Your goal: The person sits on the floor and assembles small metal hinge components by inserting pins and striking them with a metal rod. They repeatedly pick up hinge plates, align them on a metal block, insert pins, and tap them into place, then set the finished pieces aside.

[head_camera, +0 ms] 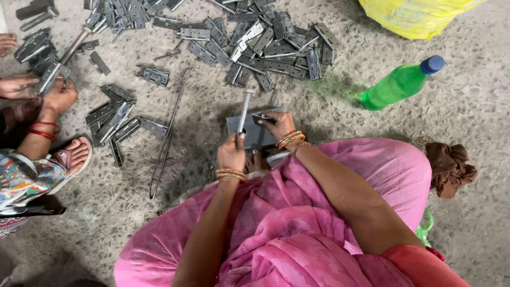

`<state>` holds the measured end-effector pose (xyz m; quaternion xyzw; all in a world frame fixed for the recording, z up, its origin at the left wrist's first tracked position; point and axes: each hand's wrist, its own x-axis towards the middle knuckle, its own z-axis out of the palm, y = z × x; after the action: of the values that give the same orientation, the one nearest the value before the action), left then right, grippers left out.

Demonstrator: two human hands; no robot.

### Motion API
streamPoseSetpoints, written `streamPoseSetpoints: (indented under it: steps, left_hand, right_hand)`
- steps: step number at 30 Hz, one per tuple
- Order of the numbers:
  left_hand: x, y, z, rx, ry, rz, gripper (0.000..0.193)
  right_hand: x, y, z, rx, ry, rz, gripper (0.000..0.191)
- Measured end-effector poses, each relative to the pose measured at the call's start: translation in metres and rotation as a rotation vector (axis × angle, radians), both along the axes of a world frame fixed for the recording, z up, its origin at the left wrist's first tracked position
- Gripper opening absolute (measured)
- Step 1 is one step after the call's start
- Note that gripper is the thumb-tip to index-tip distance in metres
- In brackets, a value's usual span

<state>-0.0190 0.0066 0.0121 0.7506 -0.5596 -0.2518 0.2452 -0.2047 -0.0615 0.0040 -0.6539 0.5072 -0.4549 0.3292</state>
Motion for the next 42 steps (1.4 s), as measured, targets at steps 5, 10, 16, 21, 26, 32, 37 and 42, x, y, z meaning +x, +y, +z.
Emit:
streamPoseSetpoints:
  steps: [5, 10, 16, 21, 26, 32, 37, 42]
  left_hand:
    - [0.053, -0.012, -0.024, 0.121, -0.136, 0.118, 0.039]
    - [0.09, -0.016, -0.039, 0.357, -0.334, 0.147, 0.039]
    - [0.091, -0.02, -0.055, 0.425, -0.423, 0.149, 0.027]
    - [0.08, -0.034, -0.047, 0.251, -0.353, 0.078, 0.024]
    - [0.054, -0.044, -0.026, 0.091, -0.217, 0.041, 0.025]
    - [0.037, -0.049, -0.008, -0.071, -0.15, -0.038, 0.024]
    - [0.035, -0.05, -0.004, -0.04, -0.111, -0.059, 0.021]
    - [0.032, -0.047, -0.01, -0.039, -0.086, -0.075, 0.021]
  right_hand:
    - [-0.028, -0.021, 0.009, 0.327, 0.001, -0.166, 0.023]
    - [-0.103, -0.054, 0.012, 0.528, 0.12, -0.265, 0.032]
    - [-0.129, -0.069, 0.005, 0.747, 0.274, -0.301, 0.05]
    - [-0.113, -0.078, 0.005, 0.645, 0.735, -0.317, 0.056]
    - [-0.122, -0.099, 0.008, 0.159, 0.6, -0.783, 0.052]
    - [-0.126, -0.134, -0.002, 0.534, 0.543, -0.739, 0.066]
    - [-0.122, -0.15, -0.007, 0.466, 0.802, -0.669, 0.08]
    - [-0.128, -0.15, -0.011, 0.627, 0.723, -0.559, 0.051]
